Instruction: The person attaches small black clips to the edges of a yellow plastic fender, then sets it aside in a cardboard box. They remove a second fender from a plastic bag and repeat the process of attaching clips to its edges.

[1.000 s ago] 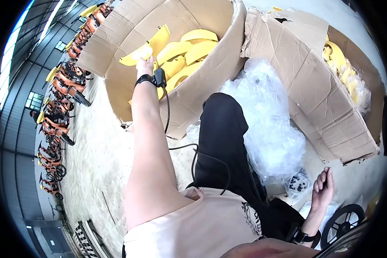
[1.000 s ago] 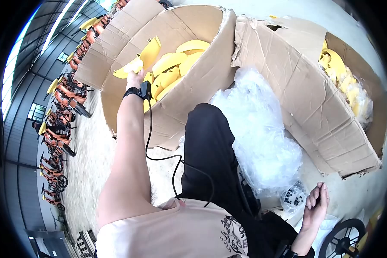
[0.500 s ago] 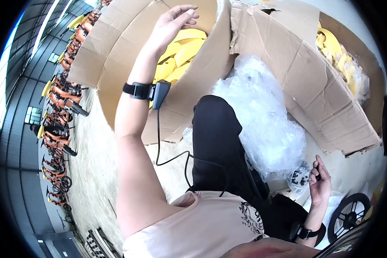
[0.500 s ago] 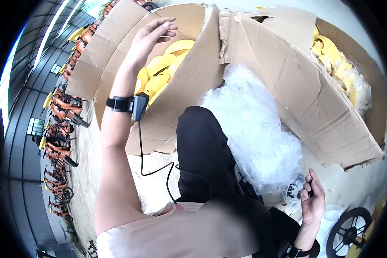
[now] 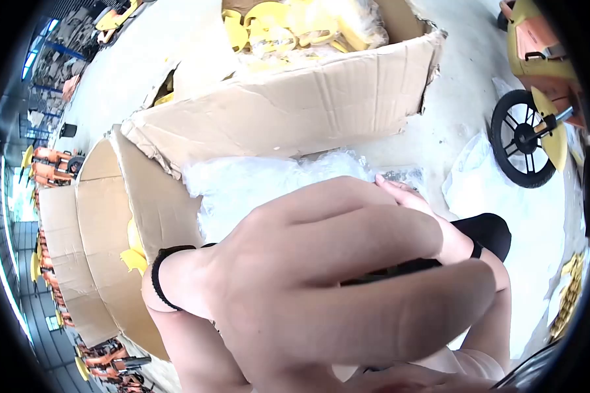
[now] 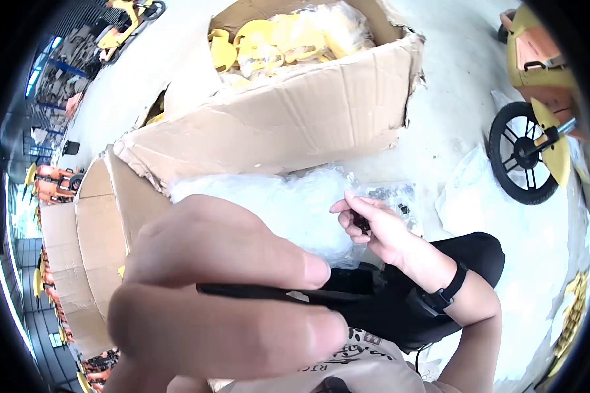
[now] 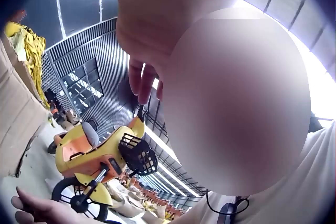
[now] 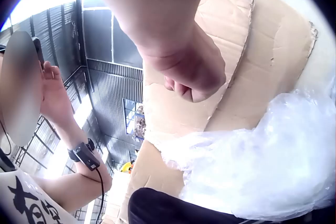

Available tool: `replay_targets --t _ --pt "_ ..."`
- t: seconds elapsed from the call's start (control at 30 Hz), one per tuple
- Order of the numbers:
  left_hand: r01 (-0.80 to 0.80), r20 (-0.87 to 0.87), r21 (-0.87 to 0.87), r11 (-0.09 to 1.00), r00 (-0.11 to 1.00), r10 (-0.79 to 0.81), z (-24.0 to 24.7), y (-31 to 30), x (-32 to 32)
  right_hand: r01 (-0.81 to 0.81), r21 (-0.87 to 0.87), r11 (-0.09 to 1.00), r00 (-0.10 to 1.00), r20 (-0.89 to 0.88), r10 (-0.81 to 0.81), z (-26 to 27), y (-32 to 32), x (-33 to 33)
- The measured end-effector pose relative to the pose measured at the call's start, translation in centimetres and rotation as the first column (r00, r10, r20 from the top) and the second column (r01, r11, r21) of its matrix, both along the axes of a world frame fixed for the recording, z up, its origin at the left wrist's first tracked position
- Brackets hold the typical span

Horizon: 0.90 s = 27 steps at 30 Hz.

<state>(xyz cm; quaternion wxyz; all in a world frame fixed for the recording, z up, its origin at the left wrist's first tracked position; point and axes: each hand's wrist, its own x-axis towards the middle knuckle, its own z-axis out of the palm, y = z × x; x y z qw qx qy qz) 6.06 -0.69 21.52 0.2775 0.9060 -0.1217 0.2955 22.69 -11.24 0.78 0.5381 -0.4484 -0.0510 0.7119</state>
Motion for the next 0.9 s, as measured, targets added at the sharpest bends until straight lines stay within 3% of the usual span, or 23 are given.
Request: replay_targets --t 0.13,0.23,0.27,0.3,0.33,0.37,0.4,0.47,0.5,0.57,0.63,0.7,0.77,0.8,0.83,0.9 --pt "0.138 0.037 0.066 0.988 0.989 -0.141 -0.2 0.9 3.4 0.018 0.01 1.0 0.999 -0.048 -0.018 0.0 -0.6 0.0" --pt "0.134 0.021 0.128 0.983 0.99 -0.138 -0.5 6.3 7.8 0.029 0.027 0.999 0.997 -0.072 -0.027 -0.1 -0.8 0.0" --pt "0.102 -0.03 0.117 0.988 0.995 -0.099 -0.4 9.1 9.8 0.035 0.016 0.999 0.996 -0.08 -0.033 0.1 -0.8 0.1" --pt "0.01 -0.188 0.159 0.987 0.982 0.02 0.6 11.2 11.2 0.038 0.005 0.999 0.996 -0.085 -0.037 0.4 -0.9 0.0" --pt "-0.157 -0.362 -0.022 0.987 0.922 0.138 -0.8 16.3 15.8 0.033 -0.001 0.999 0.998 -0.05 -0.033 1.0 -0.6 0.1" --pt "-0.159 -0.475 -0.131 0.979 0.876 0.079 -0.3 18.6 18.3 -0.007 0.006 1.0 1.0 -0.008 0.007 1.0 -0.4 0.4" --pt "-0.107 -0.487 -0.037 0.994 0.87 0.075 -1.2 22.1 20.8 0.015 0.011 1.0 1.0 0.007 -0.015 0.8 -0.3 0.4" --pt "-0.216 -0.473 0.278 0.936 0.817 0.329 -3.8 27.0 25.6 0.052 -0.013 0.999 0.999 0.004 -0.052 0.1 0.2 0.5" --pt "-0.206 -0.476 0.281 0.937 0.818 0.322 -4.9 28.9 27.9 0.061 -0.011 0.998 0.998 0.0 -0.061 0.0 0.6 0.8" --pt "-0.133 -0.526 0.553 0.822 0.71 0.469 -7.2 31.6 31.2 0.046 -0.08 0.996 0.999 0.017 -0.045 0.1 1.3 1.3" --pt "0.016 -0.516 0.713 0.701 0.689 0.509 -10.8 32.1 33.2 0.021 -0.12 0.993 0.999 -0.021 -0.024 0.7 1.5 1.5" --pt "0.104 -0.634 0.639 0.762 0.633 0.445 -15.2 32.7 35.7 -0.026 -0.127 0.992 0.996 -0.083 0.016 0.9 1.8 2.3" --pt "0.186 -0.785 0.522 0.833 0.487 0.383 -19.0 32.6 37.4 -0.014 -0.125 0.992 0.995 -0.098 0.002 0.9 2.1 3.0" --pt "0.304 -0.773 0.542 0.783 0.545 0.323 -21.6 33.2 37.9 -0.013 -0.127 0.992 0.995 -0.099 0.0 1.0 2.2 3.4" --pt "0.341 -0.809 0.492 0.801 0.519 0.276 -23.4 32.9 38.4 0.002 -0.123 0.992 0.993 -0.115 -0.016 1.0 2.3 3.7" --pt "-0.061 -0.898 0.358 0.932 0.25 0.361 -21.8 28.4 37.7 0.018 -0.136 0.991 0.993 -0.11 -0.033 1.2 2.5 4.4"
